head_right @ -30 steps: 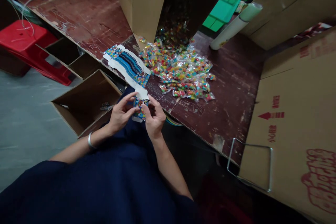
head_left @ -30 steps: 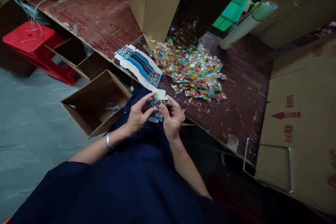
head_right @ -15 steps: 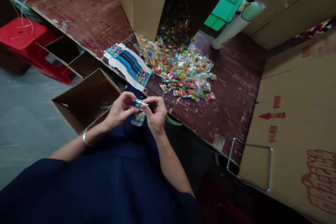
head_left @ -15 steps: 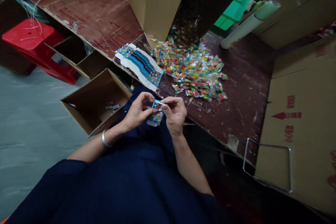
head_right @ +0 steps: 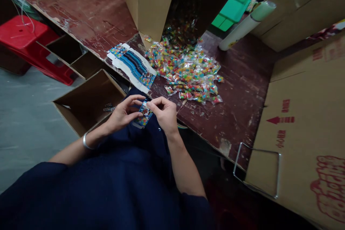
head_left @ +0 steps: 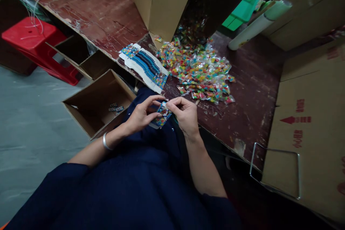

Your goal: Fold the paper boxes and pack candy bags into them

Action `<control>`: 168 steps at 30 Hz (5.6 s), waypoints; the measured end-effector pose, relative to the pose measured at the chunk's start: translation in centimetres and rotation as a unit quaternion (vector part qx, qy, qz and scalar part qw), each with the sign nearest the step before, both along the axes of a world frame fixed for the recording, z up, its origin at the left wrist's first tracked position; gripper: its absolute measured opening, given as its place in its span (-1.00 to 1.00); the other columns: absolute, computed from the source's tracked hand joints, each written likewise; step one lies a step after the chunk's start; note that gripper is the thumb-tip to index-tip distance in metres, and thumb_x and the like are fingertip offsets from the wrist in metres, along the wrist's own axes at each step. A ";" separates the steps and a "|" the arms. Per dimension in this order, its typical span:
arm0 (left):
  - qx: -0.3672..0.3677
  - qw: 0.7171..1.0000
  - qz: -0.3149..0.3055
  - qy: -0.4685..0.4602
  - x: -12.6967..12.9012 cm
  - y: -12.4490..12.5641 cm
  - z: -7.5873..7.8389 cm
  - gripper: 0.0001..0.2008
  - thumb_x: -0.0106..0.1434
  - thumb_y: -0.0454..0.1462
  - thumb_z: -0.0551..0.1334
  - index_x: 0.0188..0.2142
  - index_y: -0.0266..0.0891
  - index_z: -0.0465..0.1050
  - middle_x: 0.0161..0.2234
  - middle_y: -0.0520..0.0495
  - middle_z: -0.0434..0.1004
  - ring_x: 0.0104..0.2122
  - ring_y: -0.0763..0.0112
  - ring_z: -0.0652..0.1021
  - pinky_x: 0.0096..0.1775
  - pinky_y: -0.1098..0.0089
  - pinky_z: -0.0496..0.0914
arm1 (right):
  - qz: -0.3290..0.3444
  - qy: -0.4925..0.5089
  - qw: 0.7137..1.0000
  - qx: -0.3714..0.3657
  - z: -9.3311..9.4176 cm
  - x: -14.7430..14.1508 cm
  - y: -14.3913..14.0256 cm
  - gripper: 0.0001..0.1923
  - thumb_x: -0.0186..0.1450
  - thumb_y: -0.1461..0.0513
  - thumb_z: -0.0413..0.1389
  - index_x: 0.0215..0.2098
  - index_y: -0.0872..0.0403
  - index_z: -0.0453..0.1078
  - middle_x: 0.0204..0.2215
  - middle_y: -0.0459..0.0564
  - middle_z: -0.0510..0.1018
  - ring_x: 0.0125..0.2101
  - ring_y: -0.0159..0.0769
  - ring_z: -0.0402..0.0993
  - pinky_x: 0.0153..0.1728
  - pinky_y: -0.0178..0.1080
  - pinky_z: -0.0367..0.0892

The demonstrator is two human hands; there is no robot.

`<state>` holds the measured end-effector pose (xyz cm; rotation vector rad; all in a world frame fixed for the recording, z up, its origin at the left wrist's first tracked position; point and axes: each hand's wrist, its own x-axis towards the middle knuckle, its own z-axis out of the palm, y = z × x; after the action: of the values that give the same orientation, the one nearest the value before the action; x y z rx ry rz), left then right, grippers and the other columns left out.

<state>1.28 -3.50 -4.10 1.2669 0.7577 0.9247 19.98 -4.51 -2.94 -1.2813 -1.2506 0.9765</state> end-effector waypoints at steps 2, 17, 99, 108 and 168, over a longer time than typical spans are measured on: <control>-0.008 1.000 0.010 -0.005 0.1 -0.1 -0.2 -0.52 0.21 -0.33 0.41 0.13 -0.18 0.48 -0.08 -0.09 0.57 -0.32 0.47 0.64 -0.21 0.45 0.57 | -0.012 -0.037 0.998 0.049 0.3 -0.4 -0.5 -0.70 0.31 0.07 0.32 -0.49 0.02 0.47 -0.40 -0.06 0.63 -0.35 -0.27 0.55 -0.27 -0.20 0.45; -0.038 0.994 0.052 0.092 0.0 0.7 -4.8 -0.76 0.22 -0.21 0.39 -0.19 -0.23 0.41 -0.26 -0.02 0.59 -0.32 0.39 0.64 -0.29 0.44 0.50 | -0.117 -0.481 0.869 0.018 -4.4 6.5 5.8 -0.75 0.40 0.16 0.13 -0.04 0.09 0.54 -0.08 0.21 0.62 -0.04 0.05 0.50 0.06 0.03 0.38; -0.103 0.987 0.098 -0.073 1.1 -0.8 -1.0 -0.45 0.05 -0.15 0.56 -0.08 -0.17 0.34 -0.24 0.08 0.46 -0.40 0.55 0.58 -0.29 0.50 0.51 | -0.052 0.038 0.996 0.054 -1.3 -2.4 -2.3 -0.69 0.30 -0.04 0.31 -0.23 -0.04 0.39 -0.26 -0.03 0.66 -0.23 -0.22 0.64 -0.15 -0.16 0.59; -0.035 0.998 0.046 -0.004 -0.3 -0.9 -0.1 -0.47 0.21 -0.26 0.43 0.17 -0.13 0.41 -0.10 -0.05 0.55 -0.27 0.40 0.67 -0.18 0.41 0.58 | 0.036 0.016 0.998 -0.041 -0.1 -0.7 -0.4 -0.73 0.18 0.02 0.41 -0.34 0.01 0.56 -0.37 -0.07 0.65 -0.36 -0.27 0.58 -0.29 -0.21 0.53; -0.154 0.981 0.047 -0.106 0.1 0.7 -0.6 -0.54 -0.03 -0.13 0.61 -0.23 -0.31 0.56 -0.33 -0.05 0.67 -0.38 0.42 0.64 -0.25 0.41 0.57 | -0.071 -0.079 0.991 0.084 -1.7 -1.6 -3.0 -0.61 0.32 0.07 0.32 0.07 -0.03 0.49 -0.09 0.02 0.65 -0.14 -0.20 0.64 -0.16 -0.19 0.59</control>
<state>1.42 -2.80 -4.66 0.8532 0.7616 0.9599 18.40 -7.52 -4.68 -1.3148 -1.3135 0.6655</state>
